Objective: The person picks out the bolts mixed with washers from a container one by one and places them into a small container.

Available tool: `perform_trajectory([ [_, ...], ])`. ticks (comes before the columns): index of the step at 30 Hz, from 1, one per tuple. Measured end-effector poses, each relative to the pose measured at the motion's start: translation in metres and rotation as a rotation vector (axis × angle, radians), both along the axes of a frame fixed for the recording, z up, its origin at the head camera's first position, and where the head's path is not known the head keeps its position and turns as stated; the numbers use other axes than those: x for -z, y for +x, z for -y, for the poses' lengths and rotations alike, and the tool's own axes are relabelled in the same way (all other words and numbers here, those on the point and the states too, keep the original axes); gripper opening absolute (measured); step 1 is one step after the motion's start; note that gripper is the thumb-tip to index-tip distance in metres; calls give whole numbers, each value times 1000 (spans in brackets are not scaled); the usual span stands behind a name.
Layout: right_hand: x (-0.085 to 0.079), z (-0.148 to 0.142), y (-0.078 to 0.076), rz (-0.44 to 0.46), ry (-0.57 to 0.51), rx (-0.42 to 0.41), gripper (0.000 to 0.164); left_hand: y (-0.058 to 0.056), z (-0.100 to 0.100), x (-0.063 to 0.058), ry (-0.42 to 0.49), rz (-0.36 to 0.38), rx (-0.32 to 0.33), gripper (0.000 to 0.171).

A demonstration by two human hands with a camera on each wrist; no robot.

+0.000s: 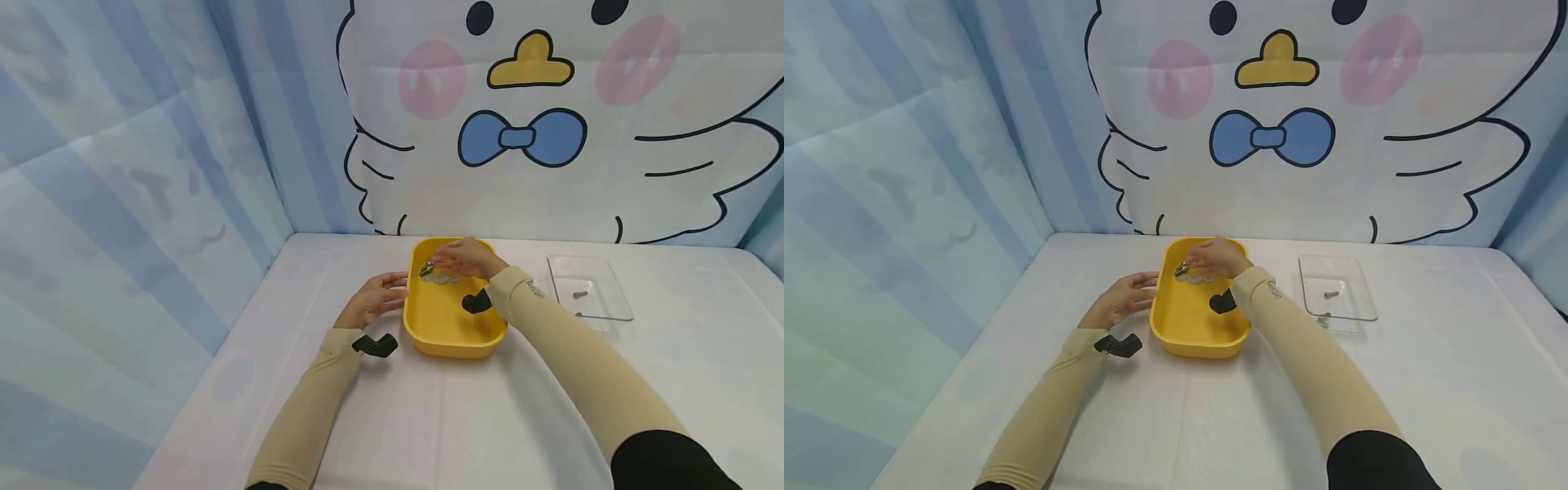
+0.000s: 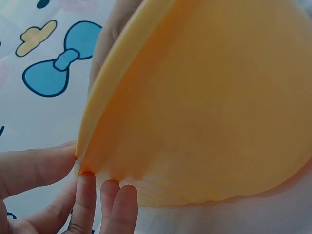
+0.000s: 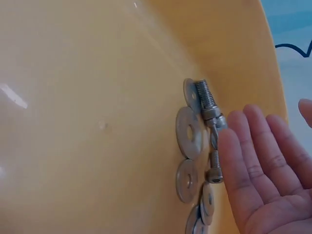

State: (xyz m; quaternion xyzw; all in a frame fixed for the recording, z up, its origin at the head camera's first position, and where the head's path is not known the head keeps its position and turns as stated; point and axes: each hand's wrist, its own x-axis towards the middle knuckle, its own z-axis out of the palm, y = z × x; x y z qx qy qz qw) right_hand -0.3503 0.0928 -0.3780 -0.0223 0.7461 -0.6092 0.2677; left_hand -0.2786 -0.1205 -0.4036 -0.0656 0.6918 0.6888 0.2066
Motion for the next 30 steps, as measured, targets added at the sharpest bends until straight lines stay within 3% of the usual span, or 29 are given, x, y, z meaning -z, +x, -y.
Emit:
perform_trajectory([
  [7, 5, 2, 2, 32, 74, 2, 41, 1, -1, 0, -2, 0, 8, 50],
  [14, 6, 7, 1, 104, 59, 44, 42, 1, -1, 2, -2, -4, 12, 49],
  [25, 12, 21, 0, 146, -16, 69, 41, 0, 0, 2, 5, 3, 4, 51],
  [30, 15, 23, -3, 140, 2, 40, 40, 0, 1, 2, 9, 0, 7, 50],
])
